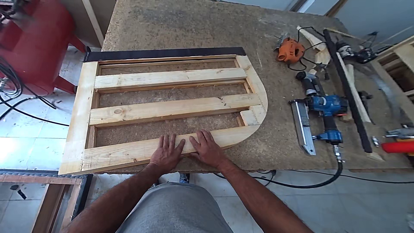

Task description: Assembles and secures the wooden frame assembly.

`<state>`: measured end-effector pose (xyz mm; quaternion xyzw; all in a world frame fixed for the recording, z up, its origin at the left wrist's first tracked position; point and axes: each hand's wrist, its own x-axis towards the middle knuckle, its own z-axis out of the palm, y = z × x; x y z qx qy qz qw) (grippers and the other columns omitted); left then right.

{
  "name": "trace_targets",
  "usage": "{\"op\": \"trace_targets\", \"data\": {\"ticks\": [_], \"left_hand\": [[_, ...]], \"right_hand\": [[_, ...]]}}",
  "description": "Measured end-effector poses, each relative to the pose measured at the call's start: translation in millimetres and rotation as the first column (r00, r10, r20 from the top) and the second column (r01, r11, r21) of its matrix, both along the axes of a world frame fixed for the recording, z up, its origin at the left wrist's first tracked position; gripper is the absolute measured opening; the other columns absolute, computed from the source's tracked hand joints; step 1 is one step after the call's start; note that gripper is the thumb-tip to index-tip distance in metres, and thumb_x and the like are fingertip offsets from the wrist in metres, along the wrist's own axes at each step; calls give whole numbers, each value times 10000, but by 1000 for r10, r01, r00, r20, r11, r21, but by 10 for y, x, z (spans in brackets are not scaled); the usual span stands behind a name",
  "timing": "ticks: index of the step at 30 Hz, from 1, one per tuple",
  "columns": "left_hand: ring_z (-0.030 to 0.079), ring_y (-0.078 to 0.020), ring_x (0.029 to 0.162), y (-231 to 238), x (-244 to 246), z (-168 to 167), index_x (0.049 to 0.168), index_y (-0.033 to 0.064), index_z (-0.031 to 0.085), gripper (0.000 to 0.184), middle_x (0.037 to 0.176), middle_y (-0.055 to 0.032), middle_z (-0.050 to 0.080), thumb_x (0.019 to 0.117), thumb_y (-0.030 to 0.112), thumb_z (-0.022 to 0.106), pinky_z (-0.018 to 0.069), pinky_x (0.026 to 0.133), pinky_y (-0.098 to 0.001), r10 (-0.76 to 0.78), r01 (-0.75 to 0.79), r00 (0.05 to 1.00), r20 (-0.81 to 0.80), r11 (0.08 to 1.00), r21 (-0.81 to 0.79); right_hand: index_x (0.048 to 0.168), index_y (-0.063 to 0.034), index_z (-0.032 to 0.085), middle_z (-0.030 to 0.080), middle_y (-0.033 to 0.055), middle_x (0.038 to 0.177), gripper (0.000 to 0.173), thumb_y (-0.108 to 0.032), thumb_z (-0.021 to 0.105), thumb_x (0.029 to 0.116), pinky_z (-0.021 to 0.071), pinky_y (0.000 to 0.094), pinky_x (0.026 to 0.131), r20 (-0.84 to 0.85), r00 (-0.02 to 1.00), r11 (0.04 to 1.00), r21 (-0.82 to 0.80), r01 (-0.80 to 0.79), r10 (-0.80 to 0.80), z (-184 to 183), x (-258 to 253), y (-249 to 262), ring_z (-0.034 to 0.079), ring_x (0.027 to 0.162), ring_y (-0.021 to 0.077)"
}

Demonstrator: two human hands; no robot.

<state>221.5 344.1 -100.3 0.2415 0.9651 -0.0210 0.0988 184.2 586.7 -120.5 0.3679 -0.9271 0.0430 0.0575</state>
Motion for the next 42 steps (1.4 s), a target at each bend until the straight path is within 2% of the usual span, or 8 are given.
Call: {"op": "trace_targets", "data": {"ticks": [6, 9, 13, 16, 19, 23, 30, 42], "left_hand": [[442, -491, 1383, -18, 9, -15, 1595, 246, 361, 609, 1566, -290, 377, 1072, 556, 331, 330, 1134, -660, -12, 15, 996, -84, 999, 30], [439, -473, 1398, -9, 11, 8, 1579, 254, 403, 590, 1568, -271, 389, 1058, 530, 414, 322, 1155, -646, 10, -4, 996, -84, 997, 77], [407, -448, 1430, 60, -32, 57, 1580, 249, 398, 635, 1571, -240, 398, 1028, 557, 454, 306, 1168, -636, 67, -65, 998, -23, 996, 67], [340, -416, 1486, 236, -133, 120, 1608, 205, 341, 726, 1600, -221, 362, 1016, 609, 457, 253, 1192, -649, 68, -72, 994, 83, 996, 49], [366, -419, 1469, 464, -285, 123, 1611, 212, 334, 727, 1604, -222, 359, 1015, 611, 452, 274, 1178, -647, -11, 3, 995, 98, 996, 84], [436, -413, 1409, 656, -360, 106, 1616, 264, 314, 706, 1586, -224, 377, 1020, 629, 415, 346, 1140, -599, -66, 62, 996, 66, 996, 57], [497, -407, 1335, 668, -346, 83, 1592, 244, 360, 700, 1497, -227, 455, 1014, 629, 443, 407, 1080, -576, -82, 82, 997, 6, 996, 26], [521, -429, 1294, 636, -352, 55, 1561, 224, 422, 663, 1468, -247, 471, 1019, 605, 459, 422, 1061, -586, -106, 107, 994, -30, 994, 35]], "right_hand": [[1485, -189, 544, 473, 258, 1506, 663, -601, 575, 966, 305, 592, 1209, 24, 1000, 1000, 9, 16, -16, 30, 18, -24, 394, 1451, 439], [1342, -172, 674, 518, 161, 1515, 483, -485, 629, 977, 327, 555, 1216, 61, 983, 965, -187, 183, -175, 135, 231, 23, 407, 1476, 337], [1086, -26, 737, 711, 133, 1074, 252, -244, 649, 995, 572, 486, 930, 416, 648, 488, -434, 758, -638, 69, 714, 196, 687, 1041, 284], [1176, -37, 702, 744, 81, 898, 245, -208, 600, 1034, 619, 397, 741, 810, 338, 218, -263, 940, -479, -75, 713, 316, 722, 757, 191], [1151, -16, 672, 744, 83, 829, 213, -189, 604, 1047, 622, 349, 619, 907, 301, 78, -291, 953, -295, -117, 610, 350, 714, 646, 184], [1176, -20, 638, 742, 85, 820, 214, -140, 664, 1002, 635, 358, 620, 901, 357, 68, -352, 934, -246, -111, 592, 275, 724, 649, 194], [1004, -21, 688, 734, 57, 836, 274, -205, 505, 1093, 604, 303, 661, 930, 327, 322, -262, 910, -167, -150, 492, 231, 695, 660, 136], [925, -17, 714, 721, 43, 768, 265, -142, 533, 1073, 608, 277, 628, 844, 499, 287, -436, 853, -199, -250, 540, 178, 690, 623, 116]]}}
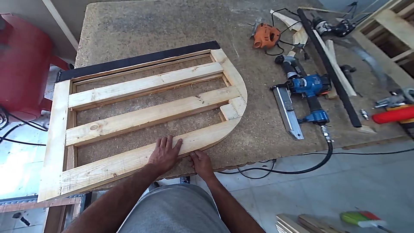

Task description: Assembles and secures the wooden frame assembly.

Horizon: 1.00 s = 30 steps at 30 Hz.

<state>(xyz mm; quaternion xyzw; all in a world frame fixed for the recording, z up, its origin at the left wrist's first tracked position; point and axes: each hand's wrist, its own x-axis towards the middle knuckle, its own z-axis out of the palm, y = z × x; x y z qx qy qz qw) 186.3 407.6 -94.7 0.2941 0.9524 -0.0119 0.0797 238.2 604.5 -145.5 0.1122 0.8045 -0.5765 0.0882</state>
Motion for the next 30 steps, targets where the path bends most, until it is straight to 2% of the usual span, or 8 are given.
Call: {"op": "trace_targets", "data": {"ticks": [7, 10, 13, 16, 20, 24, 27, 30], "left_hand": [[374, -459, 1452, 40, -1, 40, 1595, 242, 372, 712, 1591, -269, 359, 1003, 621, 479, 302, 1170, -650, 58, -76, 978, 199, 993, 84], [239, -430, 1541, -26, 74, 84, 1605, 208, 360, 623, 1661, -244, 261, 1047, 447, 499, 207, 1229, -650, 62, -96, 972, 226, 985, 145], [326, -345, 1525, -356, 309, 171, 1481, 145, 540, 450, 1619, -113, 415, 1031, 152, 529, 269, 1230, -600, 48, -71, 995, 88, 958, 277], [423, -270, 1482, -1032, 665, 98, 1391, 174, 644, 413, 1548, -54, 525, 979, 143, 621, 326, 1231, -513, 297, -248, 952, -74, 890, 382], [434, -344, 1460, -2308, 1256, 66, 1354, 49, 661, 358, 1526, -177, 515, 1023, 136, 559, 351, 1217, -524, 846, -669, 518, -126, 493, 557], [543, -381, 1355, -3299, 1604, 237, 1496, 35, 491, 433, 1477, -208, 552, 1102, 202, 423, 415, 1140, -580, 964, -881, -31, 263, -150, 449], [688, -289, 1124, -3610, 1744, -19, 1328, 72, 662, 317, 1221, -147, 713, 1086, 217, 518, 536, 1004, -531, 844, -787, 5, 536, -328, 523], [717, -244, 1032, -3575, 1742, -160, 1253, 57, 699, 254, 1138, -124, 743, 1060, 168, 577, 579, 927, -475, 748, -649, 38, 663, -485, 585]], "right_hand": [[1019, -7, 714, 741, 72, 867, 275, -189, 517, 1080, 637, 358, 692, 63, 998, 999, 34, -28, 26, 16, 12, 52, 725, 714, 167], [1127, 15, 675, 743, 113, 954, 312, -226, 478, 1095, 646, 418, 714, 85, 995, 999, 28, -46, 44, 8, 23, 39, 740, 778, 210], [1173, 45, 630, 732, 135, 921, 357, -253, 450, 1096, 632, 418, 638, 41, 998, 999, -8, -53, 53, 25, 68, 16, 719, 701, 212], [1210, 64, 600, 724, 119, 895, 380, -257, 428, 1102, 628, 386, 621, 46, 997, 998, 18, -58, 57, 84, 66, 2, 710, 670, 179], [1150, 44, 638, 711, 92, 836, 394, -285, 425, 1107, 619, 368, 606, 83, 997, 997, 70, -9, 3, 91, 77, -23, 697, 646, 158], [1127, 34, 644, 716, 70, 814, 391, -277, 408, 1114, 608, 328, 578, 65, 998, 994, 108, -4, -3, 126, 77, -49, 692, 621, 130], [1131, 37, 645, 730, 69, 820, 381, -260, 407, 1116, 612, 308, 562, 42, 999, 995, 99, -2, -2, 97, 82, -38, 701, 614, 120], [1129, 31, 647, 738, 64, 827, 372, -247, 401, 1119, 605, 299, 549, 41, 999, 995, 98, 14, -18, 102, 96, -37, 700, 608, 119]]}}
